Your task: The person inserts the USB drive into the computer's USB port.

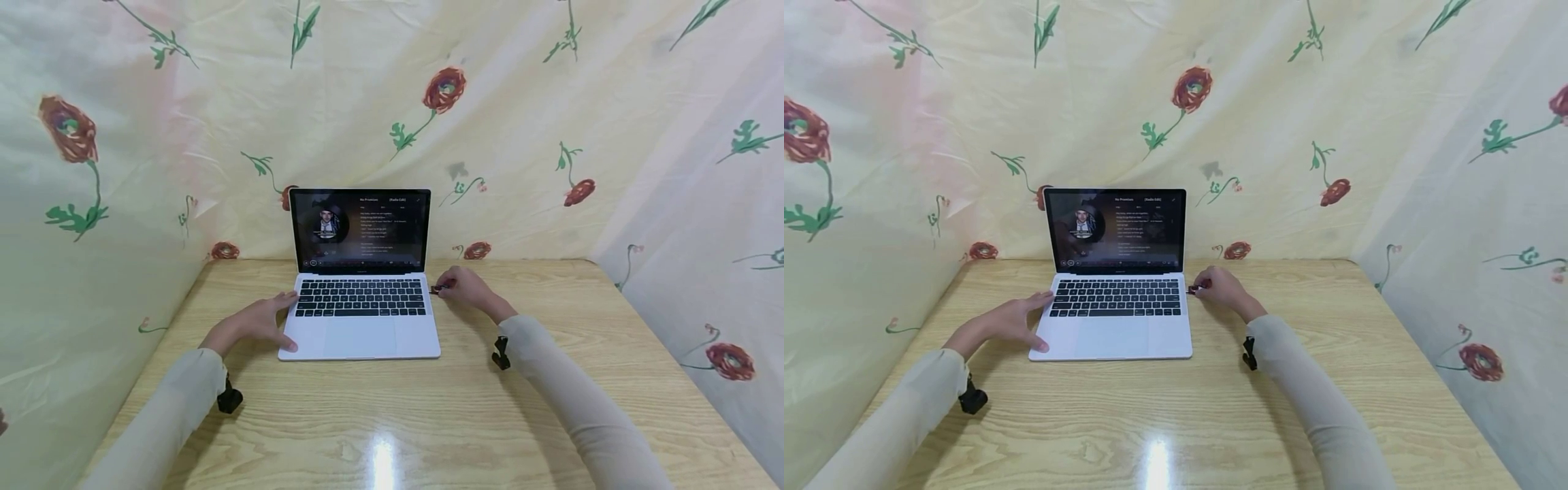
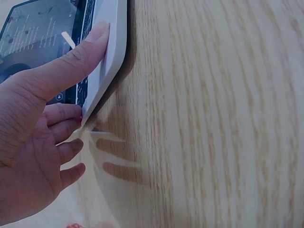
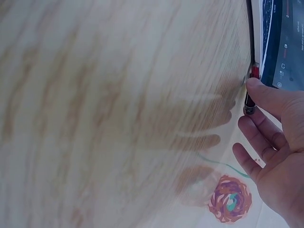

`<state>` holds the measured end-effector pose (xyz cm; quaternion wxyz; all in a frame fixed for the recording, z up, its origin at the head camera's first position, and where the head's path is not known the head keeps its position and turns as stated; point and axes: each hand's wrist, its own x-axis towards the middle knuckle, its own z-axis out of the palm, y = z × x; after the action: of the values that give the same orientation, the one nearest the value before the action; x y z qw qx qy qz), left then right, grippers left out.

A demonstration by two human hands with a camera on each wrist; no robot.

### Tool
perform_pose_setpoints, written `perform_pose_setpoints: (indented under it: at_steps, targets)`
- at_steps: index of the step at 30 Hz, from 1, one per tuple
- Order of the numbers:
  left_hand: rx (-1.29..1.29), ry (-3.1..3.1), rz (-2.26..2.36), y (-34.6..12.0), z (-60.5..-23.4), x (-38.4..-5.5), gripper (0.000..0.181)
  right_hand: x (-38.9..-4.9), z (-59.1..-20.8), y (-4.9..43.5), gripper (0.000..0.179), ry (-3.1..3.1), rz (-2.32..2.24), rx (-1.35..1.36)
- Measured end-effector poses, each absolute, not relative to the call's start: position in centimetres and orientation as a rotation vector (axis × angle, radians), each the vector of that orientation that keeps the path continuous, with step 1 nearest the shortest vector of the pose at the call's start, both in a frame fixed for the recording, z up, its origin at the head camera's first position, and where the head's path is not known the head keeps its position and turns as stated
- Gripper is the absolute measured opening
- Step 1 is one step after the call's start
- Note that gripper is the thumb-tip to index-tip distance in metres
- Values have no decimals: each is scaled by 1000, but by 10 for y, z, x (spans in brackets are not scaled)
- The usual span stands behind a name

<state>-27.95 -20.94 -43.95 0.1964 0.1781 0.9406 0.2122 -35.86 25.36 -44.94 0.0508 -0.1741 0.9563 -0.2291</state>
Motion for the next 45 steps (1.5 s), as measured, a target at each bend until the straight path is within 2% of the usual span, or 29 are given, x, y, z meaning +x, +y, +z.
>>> perform_pose_setpoints:
  at_steps: [45]
  targets:
    - [498,2627,625,-211,-444,-282,123,-361,-453,250,16,2887,-760,-553]
